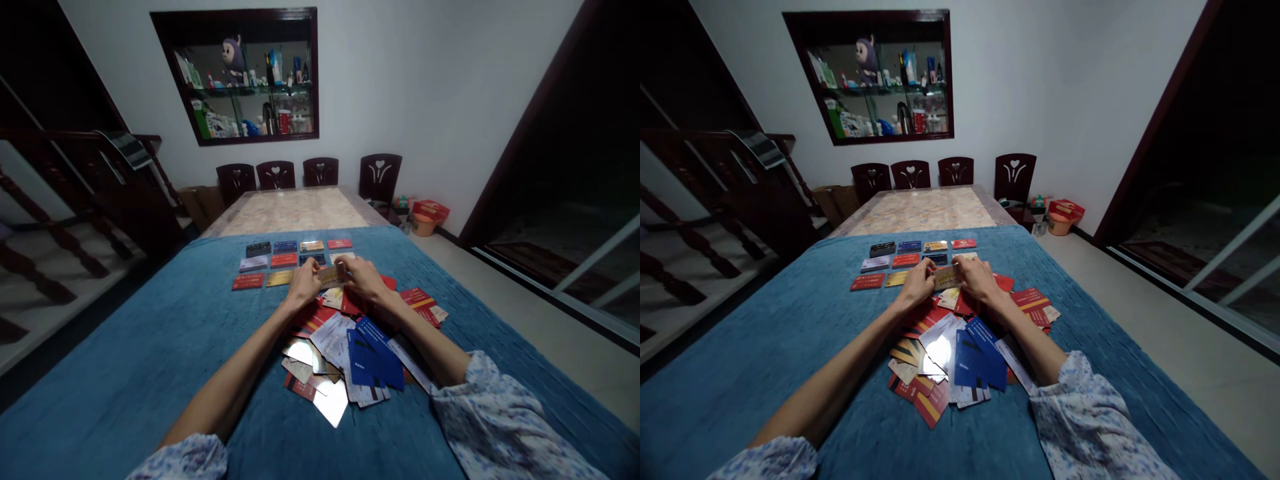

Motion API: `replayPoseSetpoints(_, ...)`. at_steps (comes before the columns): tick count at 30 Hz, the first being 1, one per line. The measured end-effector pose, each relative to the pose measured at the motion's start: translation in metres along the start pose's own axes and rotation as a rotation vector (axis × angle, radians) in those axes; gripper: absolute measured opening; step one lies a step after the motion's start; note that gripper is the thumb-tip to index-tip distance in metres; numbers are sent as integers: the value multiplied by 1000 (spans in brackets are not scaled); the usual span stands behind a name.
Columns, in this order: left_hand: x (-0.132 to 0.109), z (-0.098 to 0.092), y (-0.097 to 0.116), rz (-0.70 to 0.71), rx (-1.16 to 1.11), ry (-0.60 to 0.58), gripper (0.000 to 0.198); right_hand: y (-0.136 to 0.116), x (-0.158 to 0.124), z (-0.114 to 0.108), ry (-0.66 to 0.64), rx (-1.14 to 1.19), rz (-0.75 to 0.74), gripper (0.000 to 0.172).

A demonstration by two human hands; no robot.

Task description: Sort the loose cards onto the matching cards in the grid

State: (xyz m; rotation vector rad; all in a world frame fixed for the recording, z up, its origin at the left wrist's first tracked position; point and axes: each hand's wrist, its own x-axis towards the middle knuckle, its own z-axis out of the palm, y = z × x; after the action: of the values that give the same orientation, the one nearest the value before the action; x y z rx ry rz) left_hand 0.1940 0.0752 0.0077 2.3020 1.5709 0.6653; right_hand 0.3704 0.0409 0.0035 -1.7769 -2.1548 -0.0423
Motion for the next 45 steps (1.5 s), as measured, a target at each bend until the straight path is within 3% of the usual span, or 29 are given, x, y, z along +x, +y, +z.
replayPoseSetpoints(5,-1,0,0,20,-28,18,30,0,0,1,48,15,14,38)
replayPoseSetpoints(12,-1,-1,-1,10,-43,49,27,-1,0,-1,10,3,-16,32)
replayPoseSetpoints(20,0,-3,-4,-12,-30,91,28,-2,-1,2,-32,16,-51,45)
replayPoseSetpoints(27,1,0,-5,-2,-37,103,25,-2,-1,1,-23,-30,-66,42)
replayPoseSetpoints(38,0,11,-10,221,91,110,31,2,-2,-6,-13,-105,-79,41)
replayPoseSetpoints(45,-4,6,-8,275,180,105,30,15,1,-2,38,-131,-133,46)
